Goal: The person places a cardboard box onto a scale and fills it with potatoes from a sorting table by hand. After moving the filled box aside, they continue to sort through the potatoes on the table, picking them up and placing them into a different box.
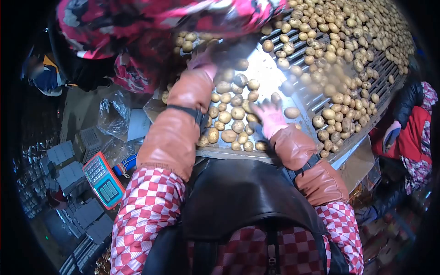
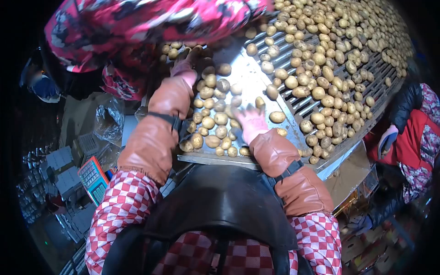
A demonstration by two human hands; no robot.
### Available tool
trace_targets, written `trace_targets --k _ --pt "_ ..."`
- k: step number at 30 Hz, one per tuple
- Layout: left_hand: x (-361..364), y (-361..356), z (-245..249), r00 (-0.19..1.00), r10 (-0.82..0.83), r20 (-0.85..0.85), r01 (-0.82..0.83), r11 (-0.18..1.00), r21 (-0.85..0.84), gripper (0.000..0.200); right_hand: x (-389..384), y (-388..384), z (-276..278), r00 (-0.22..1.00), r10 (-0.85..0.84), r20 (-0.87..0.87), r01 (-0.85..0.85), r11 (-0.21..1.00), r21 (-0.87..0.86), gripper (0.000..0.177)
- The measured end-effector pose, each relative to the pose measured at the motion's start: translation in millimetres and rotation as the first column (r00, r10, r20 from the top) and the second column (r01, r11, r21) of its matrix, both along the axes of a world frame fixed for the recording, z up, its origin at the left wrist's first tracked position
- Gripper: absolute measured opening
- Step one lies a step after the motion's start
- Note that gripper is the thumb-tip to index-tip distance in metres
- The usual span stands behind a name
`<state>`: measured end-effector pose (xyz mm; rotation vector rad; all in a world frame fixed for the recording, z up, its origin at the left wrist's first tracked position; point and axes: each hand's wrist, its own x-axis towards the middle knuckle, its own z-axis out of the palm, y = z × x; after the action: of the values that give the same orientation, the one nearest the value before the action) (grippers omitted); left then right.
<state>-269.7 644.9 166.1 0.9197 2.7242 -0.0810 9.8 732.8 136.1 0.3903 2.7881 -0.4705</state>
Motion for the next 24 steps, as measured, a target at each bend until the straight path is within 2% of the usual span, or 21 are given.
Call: trace_targets --k 2,3,4,5,6,8,9,11,14,15,16,18,19,20,21,22,23,24 --pt "-3 1 -13 0.998 -0.061 0.003 0.061 0.992 -0.108 0.038 18 -5 5 0.984 0.092 -0.15 -0.121 0.973 -0.196 0.052" --pt "1 -9 -15 0.996 -0.09 -0.004 0.089 0.986 -0.141 0.038 25 -2 16 0.985 0.089 -0.149 -0.117 0.974 -0.193 0.052" --pt "3 -13 -14 0.993 -0.12 -0.011 0.117 0.979 -0.165 0.039 31 5 32 0.975 -0.081 -0.207 -0.014 0.907 -0.422 0.047" --pt "6 -22 -14 0.991 -0.135 -0.015 0.129 0.972 -0.194 0.039 38 7 39 0.94 -0.26 -0.223 0.062 0.77 -0.635 0.042" --pt "7 -25 -14 0.988 -0.151 -0.018 0.143 0.965 -0.22 0.039 47 2 38 0.855 -0.471 -0.218 0.193 0.679 -0.708 0.037" --pt "8 -25 -12 0.985 -0.17 -0.012 0.162 0.96 -0.23 0.04 60 16 53 0.787 -0.616 0.034 0.398 0.465 -0.791 0.038" --pt "7 -20 -14 0.983 -0.186 -0.003 0.18 0.957 -0.227 0.04 66 20 47 0.781 -0.624 0.029 0.399 0.462 -0.792 0.038" --pt "2 -13 -18 0.98 -0.199 0.026 0.2 0.953 -0.226 0.041 74 24 38 0.812 -0.582 -0.048 0.407 0.623 -0.668 0.041" --pt "-6 -9 -23 0.981 -0.174 0.091 0.188 0.963 -0.191 0.042 69 18 46 0.816 -0.578 0.01 0.444 0.615 -0.651 0.04" --pt "-8 -6 -14 0.982 -0.08 0.171 0.105 0.984 -0.143 0.046 64 14 45 0.82 -0.571 -0.037 0.418 0.642 -0.642 0.04" --pt "-9 -13 -16 0.969 -0.073 0.235 0.071 0.997 0.017 0.055 65 14 49 0.833 -0.551 -0.058 0.392 0.66 -0.641 0.04" --pt "-11 -15 -8 0.953 0.016 0.304 -0.021 1.0 0.013 0.067 60 11 54 0.861 -0.506 -0.048 0.37 0.689 -0.624 0.04" --pt "-11 -22 -18 0.959 0.089 0.268 -0.104 0.994 0.042 0.073 63 10 50 0.833 -0.553 0.015 0.373 0.541 -0.753 0.039" --pt "-9 -31 -34 0.956 0.076 0.284 -0.146 0.961 0.233 0.067 65 8 47 0.824 -0.566 0.011 0.378 0.536 -0.755 0.039" --pt "-10 -42 -60 0.893 0.01 0.451 -0.262 0.825 0.501 0.063 67 7 46 0.797 -0.604 0.028 0.351 0.423 -0.836 0.038" --pt "-7 -51 -79 0.804 -0.114 0.584 -0.407 0.611 0.679 0.059 70 4 46 0.766 -0.64 0.055 0.316 0.301 -0.9 0.036" --pt "23 -47 -50 0.827 -0.168 0.537 -0.333 0.623 0.708 0.055 68 6 58 0.756 -0.642 0.126 0.358 0.244 -0.902 0.039" --pt "60 -36 -16 0.842 -0.223 0.492 -0.26 0.631 0.731 0.051 67 7 47 0.697 -0.671 0.252 0.289 -0.059 -0.956 0.046"
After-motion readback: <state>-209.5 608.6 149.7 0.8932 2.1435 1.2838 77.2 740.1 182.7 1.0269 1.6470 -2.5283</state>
